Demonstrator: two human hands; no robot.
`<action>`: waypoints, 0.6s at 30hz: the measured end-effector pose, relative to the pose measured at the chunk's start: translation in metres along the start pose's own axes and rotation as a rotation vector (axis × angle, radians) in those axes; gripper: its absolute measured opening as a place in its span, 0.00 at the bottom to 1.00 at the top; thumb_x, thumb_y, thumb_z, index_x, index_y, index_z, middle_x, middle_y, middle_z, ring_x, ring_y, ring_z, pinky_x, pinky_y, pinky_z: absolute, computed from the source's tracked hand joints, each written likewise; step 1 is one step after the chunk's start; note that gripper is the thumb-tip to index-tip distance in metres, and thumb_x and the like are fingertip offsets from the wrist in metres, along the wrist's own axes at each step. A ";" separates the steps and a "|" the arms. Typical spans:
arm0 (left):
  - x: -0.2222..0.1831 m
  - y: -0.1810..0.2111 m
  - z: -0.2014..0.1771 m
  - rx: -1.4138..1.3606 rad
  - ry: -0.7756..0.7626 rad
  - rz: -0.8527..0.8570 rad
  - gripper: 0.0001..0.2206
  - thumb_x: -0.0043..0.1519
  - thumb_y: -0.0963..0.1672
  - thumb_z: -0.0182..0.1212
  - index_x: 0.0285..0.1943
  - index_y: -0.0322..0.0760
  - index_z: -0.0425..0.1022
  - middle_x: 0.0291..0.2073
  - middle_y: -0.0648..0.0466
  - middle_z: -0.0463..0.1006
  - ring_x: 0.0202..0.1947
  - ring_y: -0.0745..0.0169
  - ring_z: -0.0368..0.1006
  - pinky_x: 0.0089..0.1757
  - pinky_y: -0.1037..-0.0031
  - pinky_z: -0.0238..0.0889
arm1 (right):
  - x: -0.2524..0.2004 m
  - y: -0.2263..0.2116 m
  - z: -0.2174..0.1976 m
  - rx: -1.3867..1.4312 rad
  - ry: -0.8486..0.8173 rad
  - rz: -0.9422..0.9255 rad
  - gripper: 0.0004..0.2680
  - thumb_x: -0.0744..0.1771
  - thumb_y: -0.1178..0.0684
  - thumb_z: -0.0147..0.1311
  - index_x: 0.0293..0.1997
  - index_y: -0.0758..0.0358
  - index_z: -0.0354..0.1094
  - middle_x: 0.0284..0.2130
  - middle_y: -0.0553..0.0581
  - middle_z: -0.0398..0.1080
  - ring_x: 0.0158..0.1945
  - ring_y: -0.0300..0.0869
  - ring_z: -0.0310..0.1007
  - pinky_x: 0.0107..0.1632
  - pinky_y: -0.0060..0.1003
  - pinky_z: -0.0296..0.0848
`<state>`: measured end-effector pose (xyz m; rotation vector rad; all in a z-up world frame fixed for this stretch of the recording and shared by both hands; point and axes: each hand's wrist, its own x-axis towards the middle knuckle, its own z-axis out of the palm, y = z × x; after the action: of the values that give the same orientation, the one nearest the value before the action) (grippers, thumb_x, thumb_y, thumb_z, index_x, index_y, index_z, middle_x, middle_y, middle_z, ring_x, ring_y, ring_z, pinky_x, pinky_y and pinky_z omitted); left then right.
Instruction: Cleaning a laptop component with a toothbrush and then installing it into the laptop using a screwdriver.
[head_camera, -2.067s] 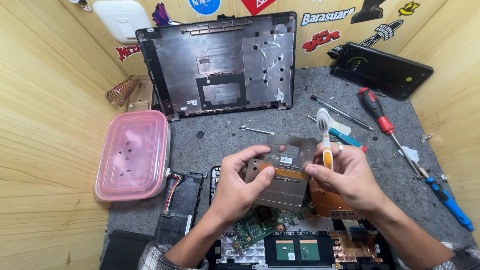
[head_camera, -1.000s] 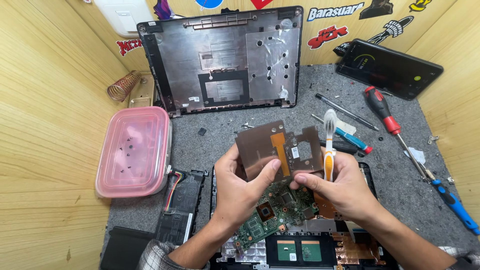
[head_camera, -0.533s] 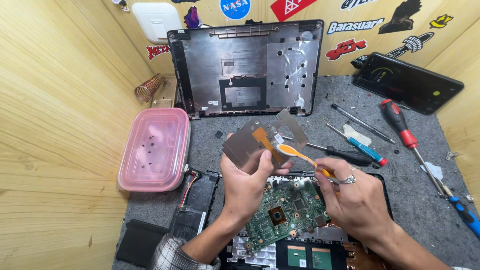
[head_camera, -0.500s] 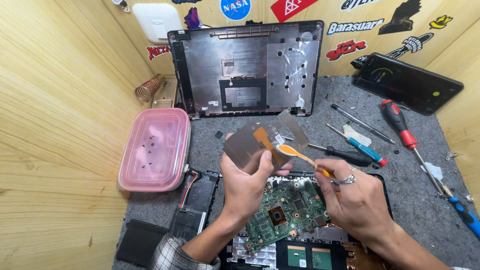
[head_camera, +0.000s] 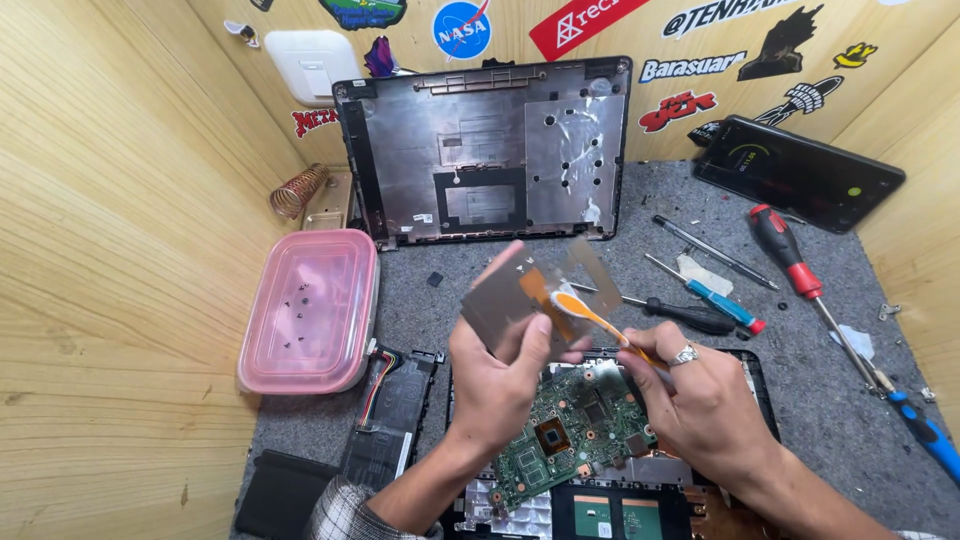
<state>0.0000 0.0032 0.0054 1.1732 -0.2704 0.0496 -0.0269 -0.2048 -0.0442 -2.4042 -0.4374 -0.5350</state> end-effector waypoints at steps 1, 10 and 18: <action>-0.001 0.000 0.000 0.000 0.002 -0.002 0.28 0.66 0.37 0.52 0.78 0.31 0.49 0.50 0.34 0.80 0.36 0.40 0.84 0.38 0.64 0.84 | -0.002 0.000 0.000 0.001 -0.002 0.000 0.07 0.67 0.54 0.57 0.47 0.63 0.69 0.38 0.55 0.79 0.31 0.44 0.80 0.35 0.36 0.75; -0.004 0.000 0.002 0.010 -0.032 -0.080 0.27 0.67 0.38 0.51 0.77 0.36 0.51 0.48 0.38 0.81 0.38 0.40 0.85 0.37 0.67 0.83 | -0.002 0.001 0.001 0.043 -0.010 0.054 0.08 0.67 0.54 0.57 0.48 0.62 0.69 0.33 0.54 0.79 0.28 0.42 0.79 0.33 0.34 0.74; -0.002 -0.004 -0.002 0.021 0.020 -0.015 0.26 0.67 0.39 0.53 0.76 0.34 0.54 0.48 0.39 0.79 0.39 0.45 0.83 0.39 0.62 0.85 | -0.001 -0.001 -0.001 0.032 -0.078 0.075 0.06 0.68 0.52 0.55 0.47 0.58 0.69 0.25 0.49 0.75 0.20 0.42 0.71 0.29 0.35 0.68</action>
<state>-0.0008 0.0038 0.0008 1.1948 -0.2438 0.0510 -0.0288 -0.2052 -0.0436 -2.4065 -0.3841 -0.3986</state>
